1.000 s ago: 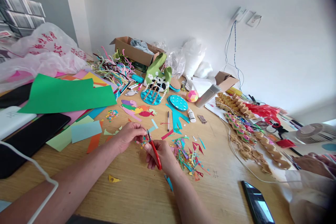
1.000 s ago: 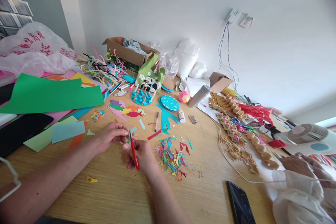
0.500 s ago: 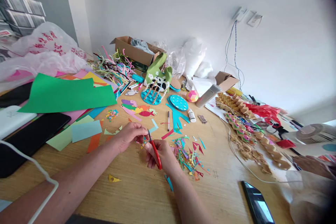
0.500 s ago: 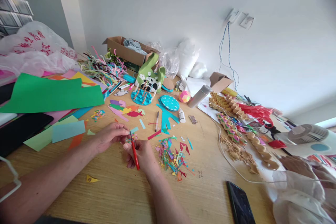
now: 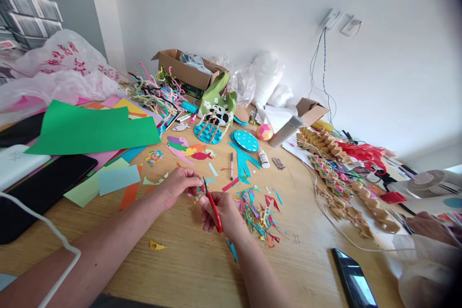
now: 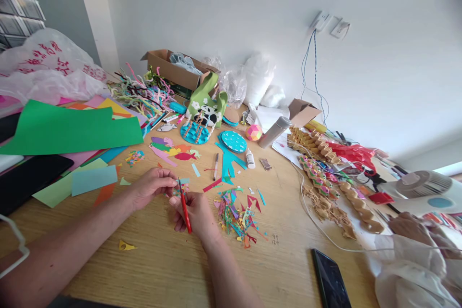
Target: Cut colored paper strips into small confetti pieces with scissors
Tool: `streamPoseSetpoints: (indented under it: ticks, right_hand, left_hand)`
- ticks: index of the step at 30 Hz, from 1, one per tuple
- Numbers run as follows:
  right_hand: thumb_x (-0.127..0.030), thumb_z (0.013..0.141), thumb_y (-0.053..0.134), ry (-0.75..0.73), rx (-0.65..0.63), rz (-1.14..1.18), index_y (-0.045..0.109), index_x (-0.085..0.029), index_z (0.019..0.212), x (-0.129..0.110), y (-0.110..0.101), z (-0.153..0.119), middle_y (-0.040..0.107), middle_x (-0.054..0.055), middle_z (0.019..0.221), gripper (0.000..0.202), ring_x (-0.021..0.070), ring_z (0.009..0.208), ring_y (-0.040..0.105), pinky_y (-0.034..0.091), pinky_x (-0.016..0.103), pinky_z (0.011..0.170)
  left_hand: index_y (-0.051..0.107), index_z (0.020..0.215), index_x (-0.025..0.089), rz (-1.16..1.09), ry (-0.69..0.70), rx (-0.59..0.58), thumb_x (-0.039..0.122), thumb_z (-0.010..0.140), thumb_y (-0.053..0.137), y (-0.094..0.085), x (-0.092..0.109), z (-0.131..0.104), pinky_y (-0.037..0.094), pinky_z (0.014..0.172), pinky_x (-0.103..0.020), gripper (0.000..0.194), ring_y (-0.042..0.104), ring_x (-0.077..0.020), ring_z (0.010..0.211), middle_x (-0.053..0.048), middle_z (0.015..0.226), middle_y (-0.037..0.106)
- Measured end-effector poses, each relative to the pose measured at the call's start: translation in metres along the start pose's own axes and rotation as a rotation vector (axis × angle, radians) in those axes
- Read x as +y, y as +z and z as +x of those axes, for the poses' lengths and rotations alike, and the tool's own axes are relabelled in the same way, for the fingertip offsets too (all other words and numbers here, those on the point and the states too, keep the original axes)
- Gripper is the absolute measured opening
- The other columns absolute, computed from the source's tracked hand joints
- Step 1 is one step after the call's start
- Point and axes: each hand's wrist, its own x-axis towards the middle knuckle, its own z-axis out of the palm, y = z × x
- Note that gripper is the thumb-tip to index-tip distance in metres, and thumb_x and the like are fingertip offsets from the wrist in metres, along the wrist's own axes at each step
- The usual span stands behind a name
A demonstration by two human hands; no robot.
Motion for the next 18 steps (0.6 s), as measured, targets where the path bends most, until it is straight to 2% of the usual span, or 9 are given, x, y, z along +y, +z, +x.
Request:
streamPoseSetpoints:
  ticks: [10, 18]
  right_hand:
    - [-0.059, 0.065, 0.068, -0.004, -0.002, -0.01, 0.049, -0.014, 0.065, -0.0001, 0.0006, 0.0007, 0.057, -0.001, 0.046, 0.048, 0.0099, 0.032, 0.054, 0.04, 0.015, 0.03]
    - [-0.06, 0.065, 0.067, 0.007, 0.004, -0.019, 0.052, -0.014, 0.065, -0.0028, 0.001, -0.0004, 0.056, -0.001, 0.044, 0.049, 0.0099, 0.031, 0.052, 0.039, 0.015, 0.029]
  left_hand:
    - [0.062, 0.059, 0.013, 0.072, 0.027, 0.001, 0.022, 0.053, 0.066, -0.001, -0.0004, 0.0016, 0.035, 0.05, -0.023, 0.012, 0.05, -0.0084, 0.047, -0.001, 0.057, 0.065]
    - [0.063, 0.062, 0.013, 0.031, 0.001, -0.021, 0.024, 0.055, 0.067, -0.001, 0.0011, -0.0002, 0.036, 0.05, -0.023, 0.014, 0.051, -0.0093, 0.047, -0.003, 0.06, 0.067]
